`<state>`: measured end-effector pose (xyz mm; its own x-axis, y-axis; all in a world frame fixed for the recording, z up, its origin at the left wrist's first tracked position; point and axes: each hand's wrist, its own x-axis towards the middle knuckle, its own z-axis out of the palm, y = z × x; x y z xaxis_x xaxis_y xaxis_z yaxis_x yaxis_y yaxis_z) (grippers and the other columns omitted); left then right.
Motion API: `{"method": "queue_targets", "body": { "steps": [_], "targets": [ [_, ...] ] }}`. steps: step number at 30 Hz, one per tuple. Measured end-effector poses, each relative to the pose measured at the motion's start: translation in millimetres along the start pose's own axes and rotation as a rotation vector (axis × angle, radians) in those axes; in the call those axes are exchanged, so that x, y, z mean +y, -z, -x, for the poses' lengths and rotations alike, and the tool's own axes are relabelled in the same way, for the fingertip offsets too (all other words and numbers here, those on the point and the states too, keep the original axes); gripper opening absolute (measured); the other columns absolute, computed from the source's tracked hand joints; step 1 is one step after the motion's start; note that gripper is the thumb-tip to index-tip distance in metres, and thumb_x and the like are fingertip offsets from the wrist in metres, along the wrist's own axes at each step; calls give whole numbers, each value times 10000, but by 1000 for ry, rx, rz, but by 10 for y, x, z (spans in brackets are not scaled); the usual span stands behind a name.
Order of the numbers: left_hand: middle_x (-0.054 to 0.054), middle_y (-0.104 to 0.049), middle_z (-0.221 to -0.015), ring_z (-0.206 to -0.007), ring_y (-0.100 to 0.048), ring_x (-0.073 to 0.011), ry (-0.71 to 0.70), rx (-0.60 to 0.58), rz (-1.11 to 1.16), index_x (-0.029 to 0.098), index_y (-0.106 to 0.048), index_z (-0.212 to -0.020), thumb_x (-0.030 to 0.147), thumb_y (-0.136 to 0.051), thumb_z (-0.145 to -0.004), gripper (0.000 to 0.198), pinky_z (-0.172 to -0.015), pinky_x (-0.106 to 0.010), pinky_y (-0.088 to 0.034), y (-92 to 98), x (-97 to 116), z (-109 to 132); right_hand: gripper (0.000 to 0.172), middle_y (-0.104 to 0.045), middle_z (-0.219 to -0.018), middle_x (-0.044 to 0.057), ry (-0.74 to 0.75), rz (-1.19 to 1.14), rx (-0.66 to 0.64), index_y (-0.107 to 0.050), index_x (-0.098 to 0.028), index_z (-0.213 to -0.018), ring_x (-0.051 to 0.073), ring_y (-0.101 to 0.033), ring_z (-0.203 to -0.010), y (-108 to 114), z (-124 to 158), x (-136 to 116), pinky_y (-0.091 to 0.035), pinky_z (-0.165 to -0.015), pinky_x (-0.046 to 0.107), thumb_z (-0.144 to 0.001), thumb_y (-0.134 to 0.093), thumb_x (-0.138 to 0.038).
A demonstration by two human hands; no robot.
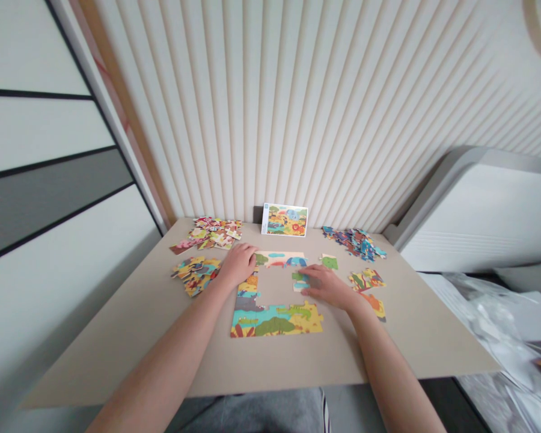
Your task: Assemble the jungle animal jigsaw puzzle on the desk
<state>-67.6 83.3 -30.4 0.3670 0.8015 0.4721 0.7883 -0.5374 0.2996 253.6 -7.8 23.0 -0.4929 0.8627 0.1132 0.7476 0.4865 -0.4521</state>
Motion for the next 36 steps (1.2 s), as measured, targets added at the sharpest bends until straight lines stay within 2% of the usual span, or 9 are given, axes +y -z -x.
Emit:
{"method": "queue_targets", "body": {
  "steps": [13, 22, 29, 36],
  "targets": [
    [-92, -694, -1115, -1088, -609, -263, 7, -9, -2, 210, -700, -1154, 191, -488, -942, 300, -997, -422, -481, 15, 7, -2, 436, -640, -1317, 84, 22, -53, -23, -673, -278, -1289, 266, -595, -1219, 99, 68, 119, -438, -1094, 432, -869, -729, -384],
    [-94, -695, -1106, -1077, -613, -265, -8, -15, -6, 206, -701, -1154, 194, -476, -944, 308, -994, -423, -480, 8, -15, -8, 410, -660, -1257, 92, -106, 20, 12, -719, -257, -1227, 270, -627, -1147, 145, 140, 280, -462, -1052, 420, -844, -740, -403],
    [-88, -699, -1101, -1075, -616, -266, -6, -17, -9, 224, -703, -1159, 195, -488, -939, 309, -988, -428, -485, 15, -18, -9, 369, -687, -1241, 80, -297, 98, 69, -771, -269, -1147, 303, -669, -1089, 221, 285, 533, -486, -1009, 439, -792, -765, -371],
    [-86, -696, -1118, -1086, -615, -266, -6, -18, -6, 225, -702, -1154, 201, -485, -941, 306, -997, -421, -481, 9, -19, -11, 345, -680, -1273, 98, -304, 0, 43, -784, -234, -1109, 302, -669, -1121, 310, 452, 779, -471, -1048, 429, -789, -758, -359]
  ]
}}
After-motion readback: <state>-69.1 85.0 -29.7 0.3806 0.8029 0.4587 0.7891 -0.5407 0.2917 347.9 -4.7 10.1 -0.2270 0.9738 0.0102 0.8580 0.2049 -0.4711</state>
